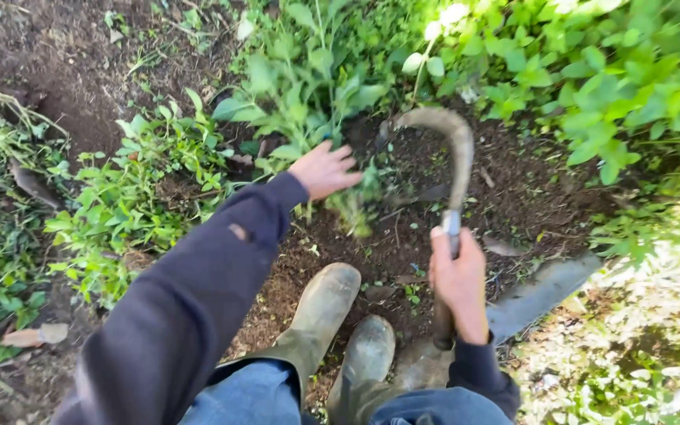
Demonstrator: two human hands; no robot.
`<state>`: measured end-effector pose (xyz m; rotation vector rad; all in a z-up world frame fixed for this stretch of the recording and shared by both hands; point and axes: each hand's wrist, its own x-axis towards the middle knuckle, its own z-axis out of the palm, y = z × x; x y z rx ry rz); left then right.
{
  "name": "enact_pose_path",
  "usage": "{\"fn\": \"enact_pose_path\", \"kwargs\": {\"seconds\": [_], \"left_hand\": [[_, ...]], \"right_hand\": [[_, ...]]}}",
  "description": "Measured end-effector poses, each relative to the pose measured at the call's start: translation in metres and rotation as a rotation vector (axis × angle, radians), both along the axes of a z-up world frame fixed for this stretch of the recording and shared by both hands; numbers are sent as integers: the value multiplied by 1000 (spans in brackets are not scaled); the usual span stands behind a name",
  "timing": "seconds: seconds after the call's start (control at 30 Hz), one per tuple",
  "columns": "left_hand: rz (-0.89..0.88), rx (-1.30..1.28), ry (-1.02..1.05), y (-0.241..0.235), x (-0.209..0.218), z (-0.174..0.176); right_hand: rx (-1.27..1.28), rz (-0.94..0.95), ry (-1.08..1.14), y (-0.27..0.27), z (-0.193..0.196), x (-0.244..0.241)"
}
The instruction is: The person uses a sickle to cut weeds at the base of plants in a garden bed. They hold the weeds with their left hand while swinging the sickle with their right hand to sever the stems near the soil.
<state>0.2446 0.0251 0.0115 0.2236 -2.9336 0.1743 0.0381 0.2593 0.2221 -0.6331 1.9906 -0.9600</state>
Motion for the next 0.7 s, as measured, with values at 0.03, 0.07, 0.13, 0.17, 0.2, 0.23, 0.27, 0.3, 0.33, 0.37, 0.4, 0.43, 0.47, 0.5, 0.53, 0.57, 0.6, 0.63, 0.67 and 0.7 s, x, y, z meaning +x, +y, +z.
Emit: {"fn": "enact_pose_path", "kwargs": {"seconds": [0.03, 0.07, 0.13, 0.17, 0.2, 0.23, 0.27, 0.3, 0.33, 0.37, 0.4, 0.43, 0.47, 0.5, 0.53, 0.57, 0.6, 0.63, 0.67, 0.7], "left_hand": [[-2, -10, 11, 5, 12, 10], [14, -7, -32, 15, 30, 20], [45, -8, -76, 33, 63, 31], [107, -12, -48, 43, 77, 31], [170, -17, -20, 50, 92, 31], [185, -24, -21, 52, 91, 51], [303, 18, -140, 66, 93, 69], [419, 62, -261, 79, 96, 88], [444, 68, -262, 91, 98, 100], [593, 294, -245, 104, 100, 114], [731, 508, -215, 108, 100, 129], [750, 500, -206, 113, 102, 126], [886, 732, 130, 127, 106, 122], [1003, 947, 485, 140, 109, 119], [1029, 940, 495, 138, 98, 114], [1137, 1077, 553, 136, 89, 109], [1250, 1210, 619, 133, 82, 105], [1282, 1197, 638, 128, 74, 96], [1297, 1172, 657, 123, 65, 87], [1312, 1146, 675, 117, 58, 78]], "right_hand": [[-10, -2, 11, 7, -7, -1], [78, 86, -17, 15, -13, 2], [162, 186, -44, 24, -20, 10], [173, 200, -31, 25, -19, 16], [182, 215, -18, 24, -19, 22], [175, 230, -18, 16, -21, 24], [150, 170, -50, 13, -22, 27], [126, 110, -82, 11, -23, 30], [129, 136, -82, 5, -20, 32], [121, 146, -101, 0, -16, 34], [99, 150, -118, -11, -12, 36], [88, 169, -115, -18, -21, 41], [104, 190, -136, -19, -30, 46], [120, 212, -156, -20, -39, 52], [121, 239, -159, -19, -47, 57], [187, 345, -96, -17, -56, 63], [248, 460, -31, -17, -65, 69], [246, 495, -33, -18, -54, 77], [235, 468, -58, -17, -42, 84], [225, 440, -84, -15, -30, 90]]}}
